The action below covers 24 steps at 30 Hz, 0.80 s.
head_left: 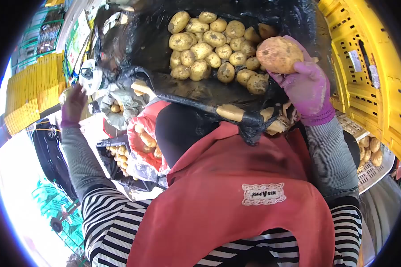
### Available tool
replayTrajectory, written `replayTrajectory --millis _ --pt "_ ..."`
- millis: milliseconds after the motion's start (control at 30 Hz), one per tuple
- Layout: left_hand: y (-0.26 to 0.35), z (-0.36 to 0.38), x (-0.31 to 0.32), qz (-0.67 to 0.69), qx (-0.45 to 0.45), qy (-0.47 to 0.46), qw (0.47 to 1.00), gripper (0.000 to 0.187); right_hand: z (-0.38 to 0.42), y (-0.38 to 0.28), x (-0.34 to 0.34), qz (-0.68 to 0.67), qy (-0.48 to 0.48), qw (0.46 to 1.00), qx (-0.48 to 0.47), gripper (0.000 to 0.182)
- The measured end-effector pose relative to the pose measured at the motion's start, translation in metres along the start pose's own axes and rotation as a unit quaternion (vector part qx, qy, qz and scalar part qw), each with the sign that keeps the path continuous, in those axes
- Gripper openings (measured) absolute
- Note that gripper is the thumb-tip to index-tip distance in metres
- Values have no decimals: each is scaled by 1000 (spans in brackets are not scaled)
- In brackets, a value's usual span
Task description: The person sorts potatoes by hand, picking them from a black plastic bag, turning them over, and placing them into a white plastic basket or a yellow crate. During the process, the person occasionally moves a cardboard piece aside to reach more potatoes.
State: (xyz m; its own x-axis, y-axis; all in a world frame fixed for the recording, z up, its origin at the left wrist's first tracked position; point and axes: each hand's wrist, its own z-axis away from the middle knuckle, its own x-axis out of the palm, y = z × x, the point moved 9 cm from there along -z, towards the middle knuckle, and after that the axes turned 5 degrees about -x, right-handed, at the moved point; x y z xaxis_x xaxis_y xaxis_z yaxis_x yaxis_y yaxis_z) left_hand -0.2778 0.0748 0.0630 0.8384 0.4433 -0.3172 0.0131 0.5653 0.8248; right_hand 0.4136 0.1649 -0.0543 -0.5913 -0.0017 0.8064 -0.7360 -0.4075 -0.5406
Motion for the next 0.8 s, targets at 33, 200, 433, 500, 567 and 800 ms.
replayTrajectory --millis 33,200,433,500,567,800 --pt "31 40 52 21 -24 -70 997 42 0 3 -2 -10 -7 1000 11 69" --pt "103 47 120 -227 27 -196 954 48 -4 9 -6 -92 17 995 46 56" --pt "-62 -5 446 -666 107 -284 682 66 -10 14 -10 -4 32 999 28 50" --pt "-132 -40 466 -771 49 -245 586 72 -13 15 -12 -56 17 997 43 49" --pt "-195 -101 455 -785 133 -131 591 80 -13 14 -11 -62 63 995 44 49" --pt "-151 -95 448 -622 39 -204 755 76 -16 15 -11 -142 32 988 53 46"
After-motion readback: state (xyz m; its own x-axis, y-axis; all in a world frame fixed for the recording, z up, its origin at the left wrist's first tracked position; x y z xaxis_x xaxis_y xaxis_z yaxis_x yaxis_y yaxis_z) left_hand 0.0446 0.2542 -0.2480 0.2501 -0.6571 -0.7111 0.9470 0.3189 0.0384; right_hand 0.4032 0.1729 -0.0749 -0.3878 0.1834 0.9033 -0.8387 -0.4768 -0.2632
